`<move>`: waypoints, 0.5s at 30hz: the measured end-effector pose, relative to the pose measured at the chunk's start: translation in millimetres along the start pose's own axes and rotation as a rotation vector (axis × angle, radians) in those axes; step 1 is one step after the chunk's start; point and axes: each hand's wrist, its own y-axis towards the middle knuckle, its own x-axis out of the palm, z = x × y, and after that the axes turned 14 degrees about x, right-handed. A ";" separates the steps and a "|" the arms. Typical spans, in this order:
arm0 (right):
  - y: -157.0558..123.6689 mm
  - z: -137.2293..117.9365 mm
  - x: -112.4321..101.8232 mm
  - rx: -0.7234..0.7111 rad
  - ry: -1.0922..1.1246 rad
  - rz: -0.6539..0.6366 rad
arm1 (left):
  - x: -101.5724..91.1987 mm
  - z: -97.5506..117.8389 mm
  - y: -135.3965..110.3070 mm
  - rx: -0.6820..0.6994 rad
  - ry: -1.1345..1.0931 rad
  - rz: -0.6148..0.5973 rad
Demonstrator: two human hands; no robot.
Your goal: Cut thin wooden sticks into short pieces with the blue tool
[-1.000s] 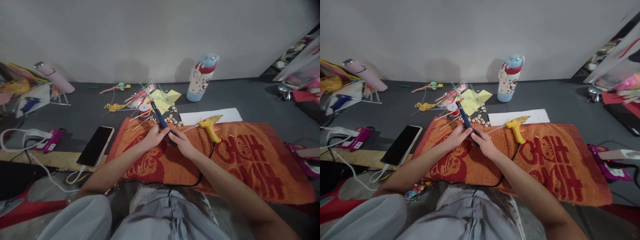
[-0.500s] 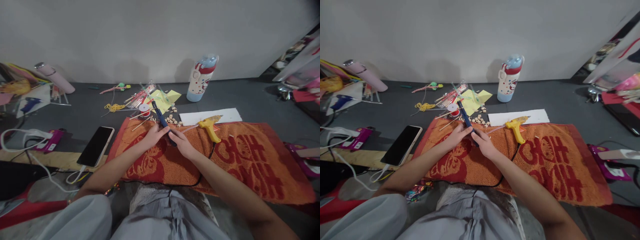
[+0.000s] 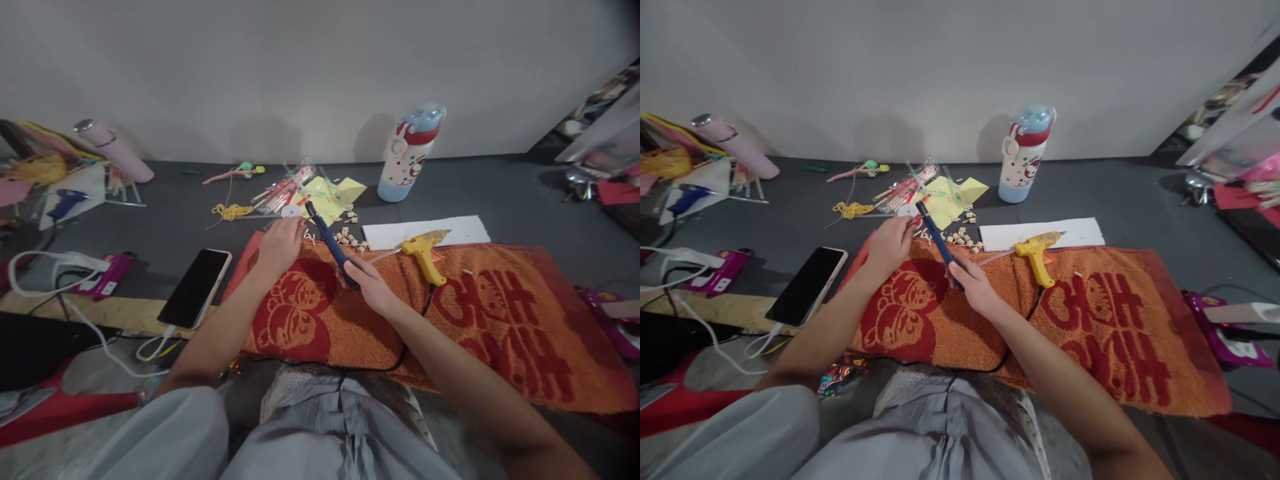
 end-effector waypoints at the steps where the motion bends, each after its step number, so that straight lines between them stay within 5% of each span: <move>1: -0.8 -0.4 -0.8 0.011 0.003 -0.017 | 1.2 -0.6 -0.8 -0.013 0.000 -0.018; 15: -5.3 0.1 -0.8 0.065 0.097 -0.129 | 6.4 -0.7 -4.6 -0.133 -0.189 0.104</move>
